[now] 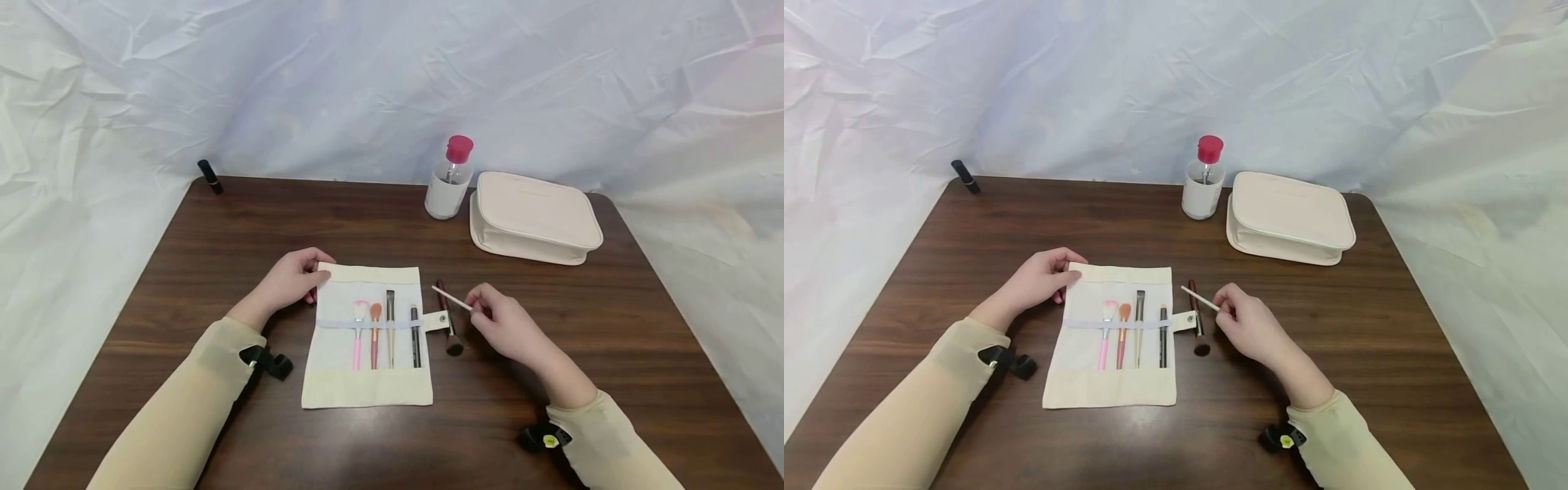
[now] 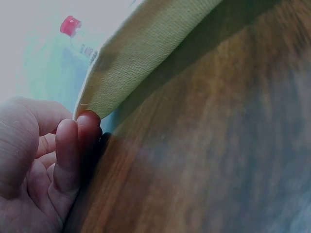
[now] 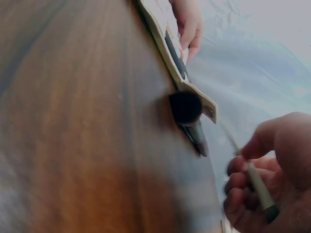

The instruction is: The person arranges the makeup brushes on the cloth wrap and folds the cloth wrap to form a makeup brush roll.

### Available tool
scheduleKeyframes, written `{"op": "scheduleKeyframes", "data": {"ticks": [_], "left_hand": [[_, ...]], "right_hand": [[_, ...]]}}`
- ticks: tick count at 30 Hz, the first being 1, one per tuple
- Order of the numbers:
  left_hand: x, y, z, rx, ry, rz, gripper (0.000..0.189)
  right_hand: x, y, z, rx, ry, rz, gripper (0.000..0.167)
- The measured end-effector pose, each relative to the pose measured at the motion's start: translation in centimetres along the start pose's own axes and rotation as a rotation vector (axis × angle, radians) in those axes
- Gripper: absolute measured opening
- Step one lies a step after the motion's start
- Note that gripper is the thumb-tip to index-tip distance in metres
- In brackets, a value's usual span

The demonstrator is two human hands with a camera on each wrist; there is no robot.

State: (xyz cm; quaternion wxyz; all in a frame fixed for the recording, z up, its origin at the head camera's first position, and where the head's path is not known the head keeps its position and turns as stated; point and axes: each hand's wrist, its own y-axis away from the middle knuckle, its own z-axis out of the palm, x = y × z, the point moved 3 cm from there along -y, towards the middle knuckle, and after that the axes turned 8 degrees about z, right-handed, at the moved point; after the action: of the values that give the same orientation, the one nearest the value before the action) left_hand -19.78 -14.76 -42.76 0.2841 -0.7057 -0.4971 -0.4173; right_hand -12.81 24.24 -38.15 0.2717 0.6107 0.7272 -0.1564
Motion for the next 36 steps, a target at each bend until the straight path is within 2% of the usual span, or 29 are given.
{"op": "scheduleKeyframes", "data": {"ticks": [4,9,14,19,26,31,33,36], "left_hand": [[-0.1,0.2,-0.2,0.006,-0.006,0.008,0.025],[-0.2,0.2,-0.3,0.010,-0.011,0.009,0.024],[-0.2,0.2,-0.4,0.018,-0.012,0.006,0.023],[0.0,0.2,-0.2,0.012,0.000,0.005,0.023],[0.8,0.0,0.1,0.005,0.017,0.026,0.022],[1.0,-0.2,0.2,0.000,0.024,0.027,0.022],[1.0,-0.2,0.3,-0.002,0.024,0.026,0.022],[0.9,-0.2,0.4,-0.005,0.022,0.020,0.022]], "right_hand": [[-0.3,-0.5,0.3,-0.008,-0.125,-0.059,0.013],[-0.4,-1.4,0.4,-0.064,-0.286,-0.014,0.008],[-1.1,-2.3,0.6,-0.096,-0.358,0.000,0.018],[-1.9,-3.3,0.8,-0.106,-0.430,0.000,0.016],[-2.4,-4.0,0.5,-0.152,-0.585,0.090,0.023],[-2.3,-4.5,0.0,-0.159,-0.645,0.091,0.012],[-1.9,-4.8,0.1,-0.179,-0.730,0.095,0.004],[-1.3,-5.1,0.1,-0.247,-0.929,0.090,0.017]]}}
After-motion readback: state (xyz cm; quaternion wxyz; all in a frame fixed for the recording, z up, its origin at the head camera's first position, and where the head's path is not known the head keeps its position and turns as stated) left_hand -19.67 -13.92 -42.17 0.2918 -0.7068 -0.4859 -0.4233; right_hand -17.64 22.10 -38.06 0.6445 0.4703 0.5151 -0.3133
